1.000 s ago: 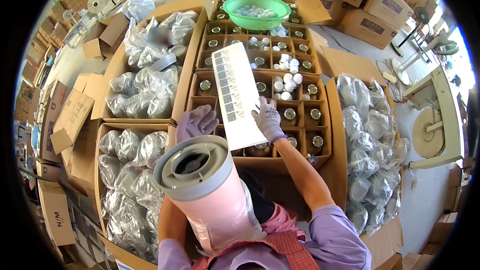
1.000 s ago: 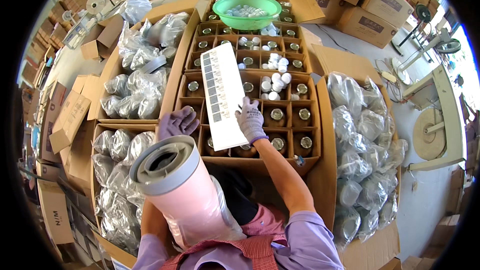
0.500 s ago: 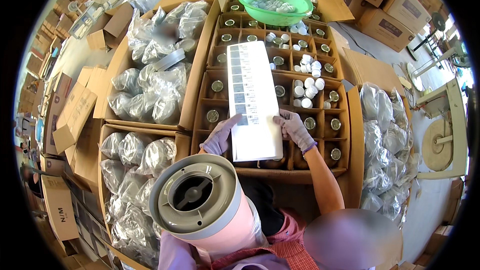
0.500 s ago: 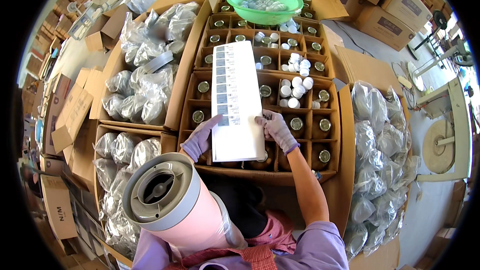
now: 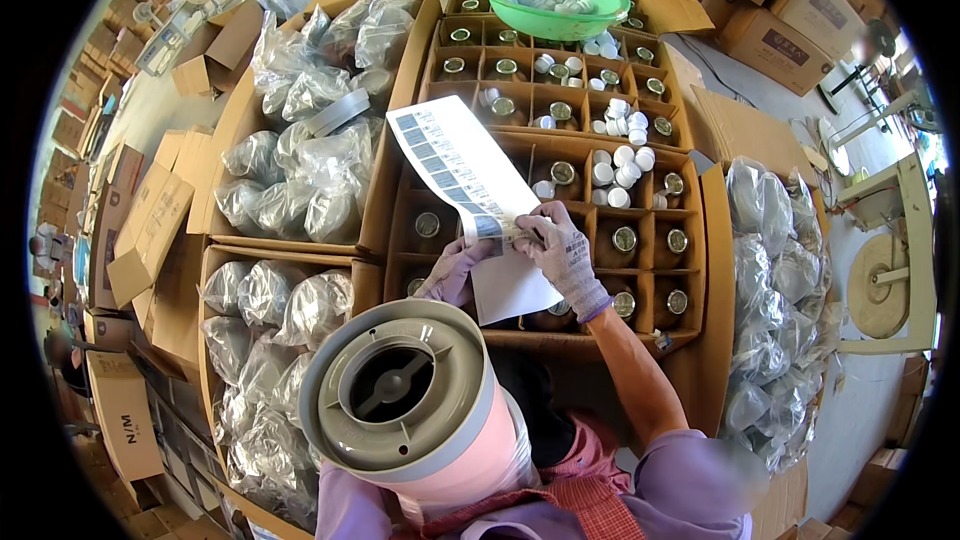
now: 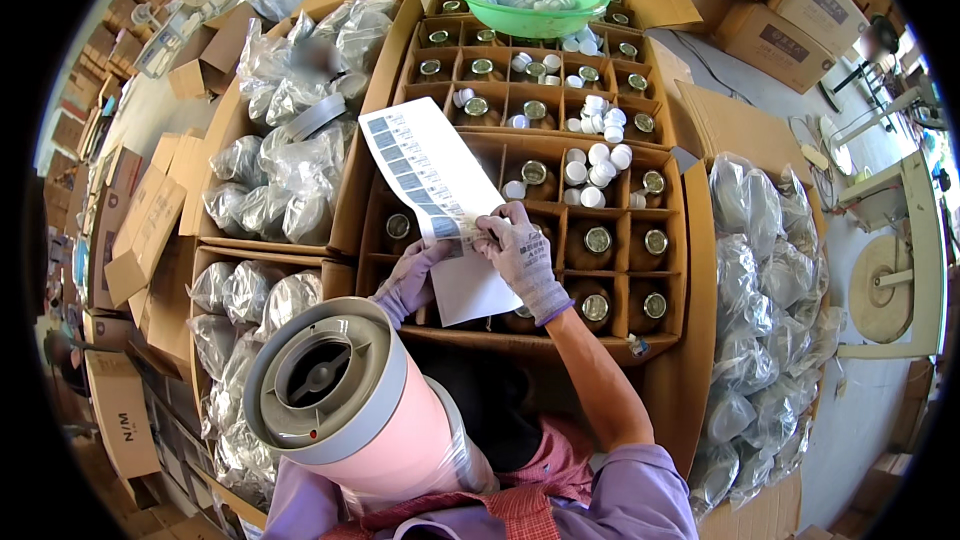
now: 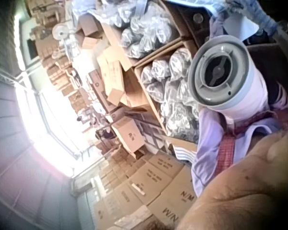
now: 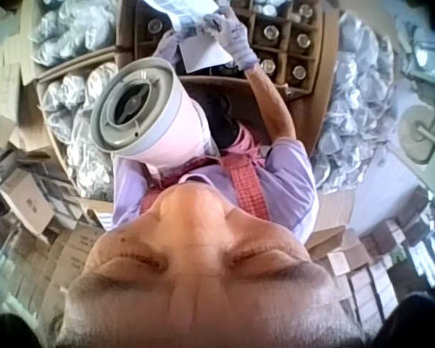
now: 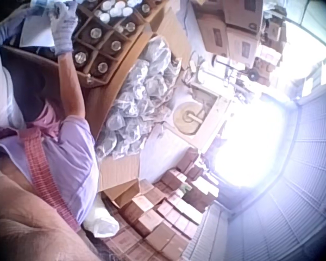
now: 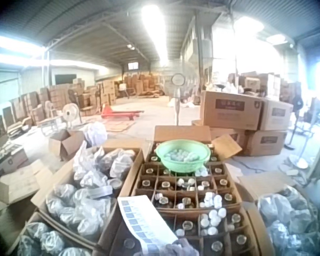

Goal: The person applies stickers from a sheet onto cylindrical objects, handles objects wrapped in plastic from a large box, and places them into divided cardboard slots.

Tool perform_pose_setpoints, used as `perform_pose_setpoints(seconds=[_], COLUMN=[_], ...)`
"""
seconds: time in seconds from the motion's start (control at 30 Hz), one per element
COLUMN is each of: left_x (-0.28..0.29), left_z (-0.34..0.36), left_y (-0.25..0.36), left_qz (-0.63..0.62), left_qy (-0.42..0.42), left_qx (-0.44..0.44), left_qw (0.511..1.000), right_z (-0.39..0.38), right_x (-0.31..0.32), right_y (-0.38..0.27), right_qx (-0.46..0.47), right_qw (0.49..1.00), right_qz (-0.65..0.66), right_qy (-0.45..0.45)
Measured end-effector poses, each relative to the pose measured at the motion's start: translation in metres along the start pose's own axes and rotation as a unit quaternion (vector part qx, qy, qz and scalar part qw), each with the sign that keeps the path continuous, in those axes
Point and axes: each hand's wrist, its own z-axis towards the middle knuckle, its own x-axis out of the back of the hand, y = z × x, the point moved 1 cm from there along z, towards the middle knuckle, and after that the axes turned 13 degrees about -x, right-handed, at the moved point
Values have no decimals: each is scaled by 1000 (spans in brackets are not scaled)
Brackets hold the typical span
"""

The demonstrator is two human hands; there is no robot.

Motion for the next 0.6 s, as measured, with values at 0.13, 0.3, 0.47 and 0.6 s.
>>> perform_pose_setpoints(seconds=[0.13, 0.3, 0.47, 0.6], left_x=[5, -1, -14, -18], left_z=[0, -2, -4, -3], left_y=[-3, 3, 10, 16], left_qz=[-10, -18, 39, -1], left_qy=[-7, -38, 59, 27], left_qx=[-19, -44, -33, -44], left_qw=[1000, 998, 997, 999], right_z=[2, 3, -8, -16], right_x=[-3, -6, -14, -23], right_y=[0, -3, -7, -6], right_qx=[8, -2, 73, 113], right_qw=[1000, 1000, 987, 970], right_qz=[17, -1, -90, -145], right_qy=[10, 4, 109, 159])
